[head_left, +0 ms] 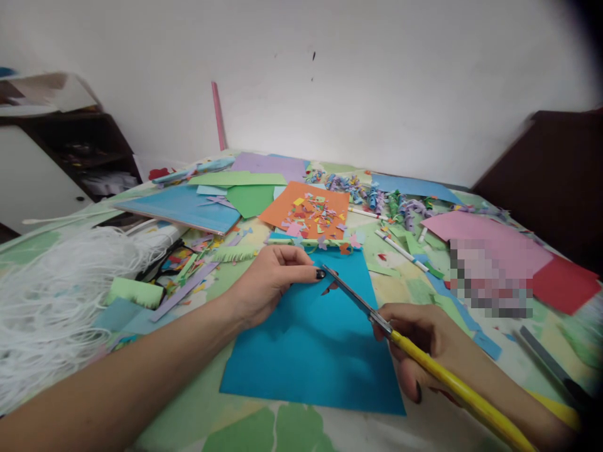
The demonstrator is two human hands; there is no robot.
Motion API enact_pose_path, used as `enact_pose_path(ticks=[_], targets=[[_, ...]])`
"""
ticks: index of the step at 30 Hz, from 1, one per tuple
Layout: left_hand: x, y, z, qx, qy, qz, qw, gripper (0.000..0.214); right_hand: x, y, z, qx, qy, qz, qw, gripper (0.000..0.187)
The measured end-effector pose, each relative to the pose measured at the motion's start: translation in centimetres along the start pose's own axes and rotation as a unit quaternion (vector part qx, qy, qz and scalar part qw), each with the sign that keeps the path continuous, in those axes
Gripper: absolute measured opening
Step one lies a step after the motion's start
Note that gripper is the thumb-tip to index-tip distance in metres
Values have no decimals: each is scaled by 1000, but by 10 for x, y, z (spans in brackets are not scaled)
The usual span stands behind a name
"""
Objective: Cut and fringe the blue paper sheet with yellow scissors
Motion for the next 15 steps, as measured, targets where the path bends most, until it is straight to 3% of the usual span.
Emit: enact_pose_path(ticks=[15], targets=[[-1,-1,2,-9,-2,3,1000,17,1,-1,0,17,0,-36,999,44]])
Point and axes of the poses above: each hand's wrist, its own z-axis towards the middle knuckle, its own x-axis out of the back of the hand, y = z × x, the point moved 8 cm from there along z, towards the middle knuckle, and after that the axes turned 2 degrees about -z, right-handed, at the moved point
